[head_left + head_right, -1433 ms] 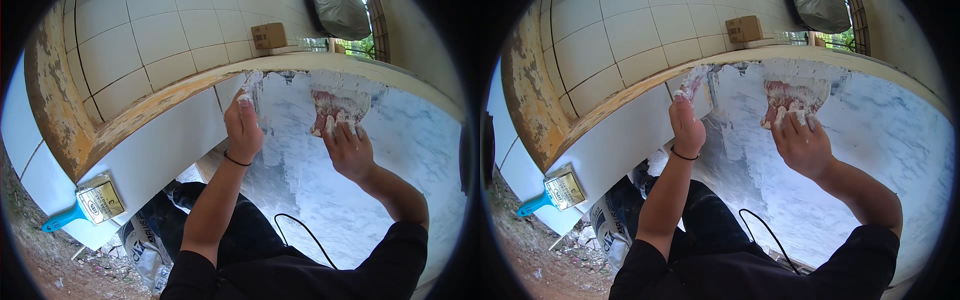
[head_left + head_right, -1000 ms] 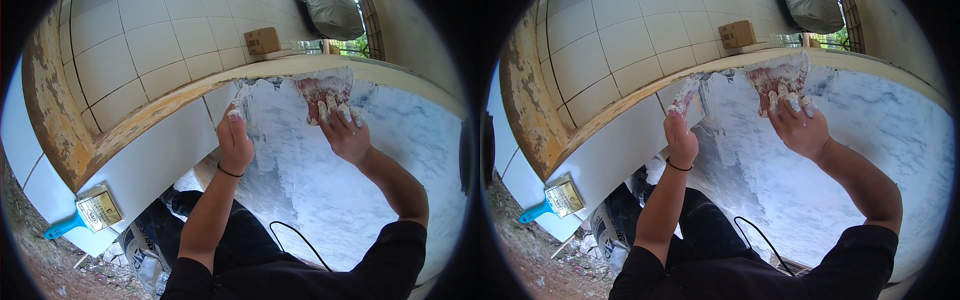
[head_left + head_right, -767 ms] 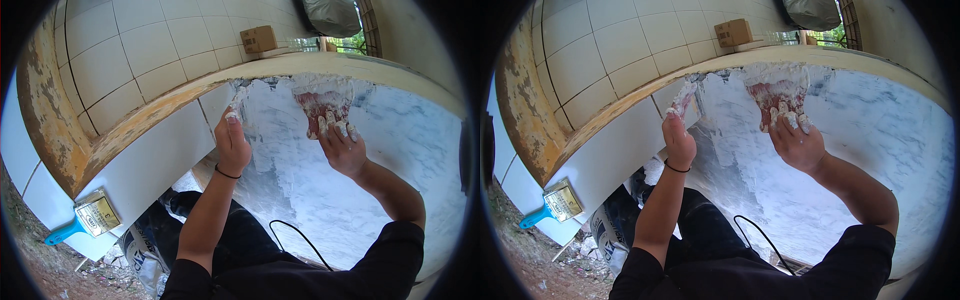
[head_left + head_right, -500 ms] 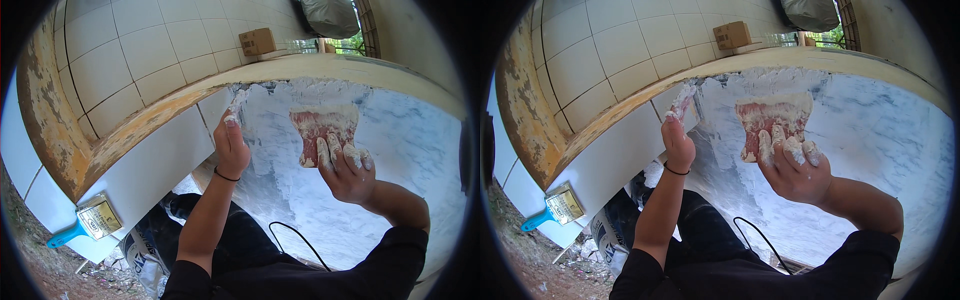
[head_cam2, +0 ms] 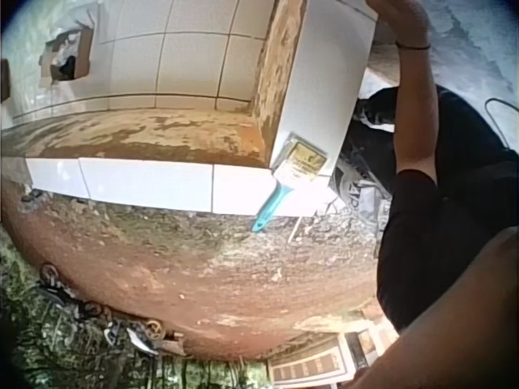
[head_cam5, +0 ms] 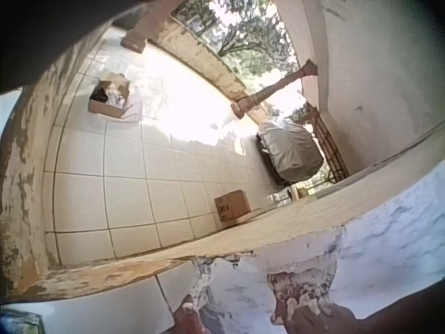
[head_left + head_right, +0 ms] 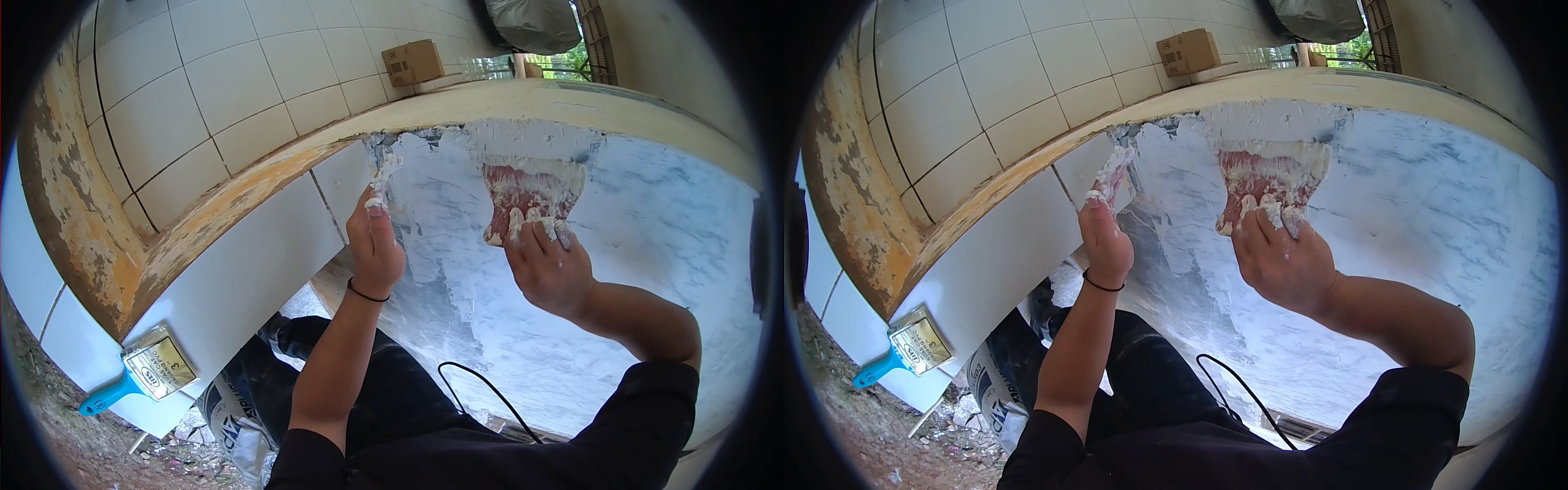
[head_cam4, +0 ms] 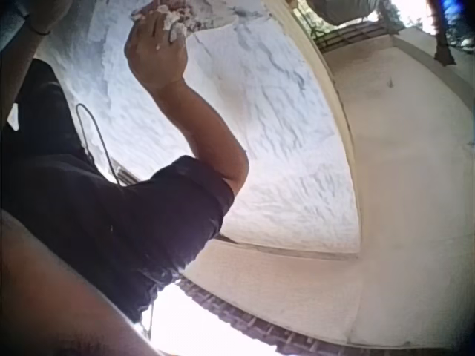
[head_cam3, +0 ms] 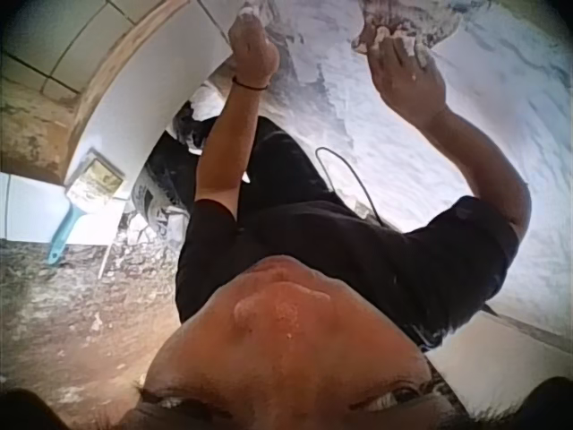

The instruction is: Applying plaster or putty to a wall surface and corner using a hand spreader.

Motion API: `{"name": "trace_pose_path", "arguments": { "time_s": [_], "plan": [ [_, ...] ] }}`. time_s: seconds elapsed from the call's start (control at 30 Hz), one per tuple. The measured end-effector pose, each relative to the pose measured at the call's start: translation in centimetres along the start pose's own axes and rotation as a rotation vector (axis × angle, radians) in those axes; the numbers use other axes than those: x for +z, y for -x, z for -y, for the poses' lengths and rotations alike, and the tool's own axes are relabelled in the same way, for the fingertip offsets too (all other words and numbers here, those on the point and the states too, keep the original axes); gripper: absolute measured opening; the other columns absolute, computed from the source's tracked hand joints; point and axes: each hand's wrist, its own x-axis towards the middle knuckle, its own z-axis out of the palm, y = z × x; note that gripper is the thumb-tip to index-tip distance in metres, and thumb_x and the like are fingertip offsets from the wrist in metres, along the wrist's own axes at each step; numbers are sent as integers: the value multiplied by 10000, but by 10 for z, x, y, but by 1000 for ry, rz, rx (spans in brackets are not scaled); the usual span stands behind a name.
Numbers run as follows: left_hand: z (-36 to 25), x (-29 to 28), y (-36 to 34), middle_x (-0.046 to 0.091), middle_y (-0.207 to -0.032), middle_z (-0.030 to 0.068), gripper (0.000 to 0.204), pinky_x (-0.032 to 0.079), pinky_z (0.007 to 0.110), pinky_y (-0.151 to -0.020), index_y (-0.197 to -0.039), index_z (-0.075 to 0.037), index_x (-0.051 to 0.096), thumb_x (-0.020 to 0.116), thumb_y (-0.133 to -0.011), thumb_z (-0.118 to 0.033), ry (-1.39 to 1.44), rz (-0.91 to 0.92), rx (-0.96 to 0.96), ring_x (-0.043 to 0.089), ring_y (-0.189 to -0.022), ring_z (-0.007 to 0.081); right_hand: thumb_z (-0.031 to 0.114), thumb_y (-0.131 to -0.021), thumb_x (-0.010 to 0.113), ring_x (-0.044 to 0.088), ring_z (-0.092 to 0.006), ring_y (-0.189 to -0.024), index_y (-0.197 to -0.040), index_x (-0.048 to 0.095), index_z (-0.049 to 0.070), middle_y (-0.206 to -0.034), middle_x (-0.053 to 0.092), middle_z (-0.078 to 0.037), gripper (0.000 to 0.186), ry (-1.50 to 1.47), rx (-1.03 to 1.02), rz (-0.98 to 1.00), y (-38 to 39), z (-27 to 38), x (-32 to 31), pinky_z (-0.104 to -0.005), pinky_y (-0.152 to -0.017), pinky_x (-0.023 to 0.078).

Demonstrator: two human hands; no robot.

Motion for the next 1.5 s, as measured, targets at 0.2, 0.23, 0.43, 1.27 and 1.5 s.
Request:
{"name": "trace_pose_path", "arguments": {
  "time_s": [0.2,0.23,0.43,1.27,1.5],
  "plan": [
    [-7,5,-6,362,-530,-3,481,242,225,-444,-1133,98,449,278,-902,-287,21,23,17,294,-466,69,119,-557,588,537,-152,-707,-667,616,79,-736,549,-59,121,-93,13,-91,-13,-7,-34,-247,-528,391],
    [-8,6,-6,396,-556,13,480,263,225,-459,-1131,98,452,277,-902,-286,16,24,25,312,-481,74,137,-536,592,530,-155,-747,-683,631,93,-752,551,-49,159,-61,12,-121,-17,-14,-31,-260,-564,406],
    [-12,5,-5,478,-636,60,471,310,230,-502,-1123,97,461,270,-902,-273,30,16,48,355,-522,93,105,-606,568,519,-151,-799,-686,604,44,-801,552,-59,106,75,-1,-26,-13,-32,12,-258,-602,411],
    [-17,-1,-6,565,-845,178,476,385,276,-617,-1066,119,474,249,-907,-269,12,3,-20,499,-678,200,78,-690,615,597,-291,-610,-833,590,-56,-694,609,-188,197,-775,1258,52,-14,-59,-5,-309,-588,461],
    [-16,1,-6,565,-866,193,483,393,287,-650,-1055,127,471,240,-906,-270,-22,16,81,518,-724,218,100,-674,633,594,-319,-590,-792,592,-50,-657,598,-194,195,-583,1263,160,-11,-71,-22,-325,-563,462]
  ]
}}
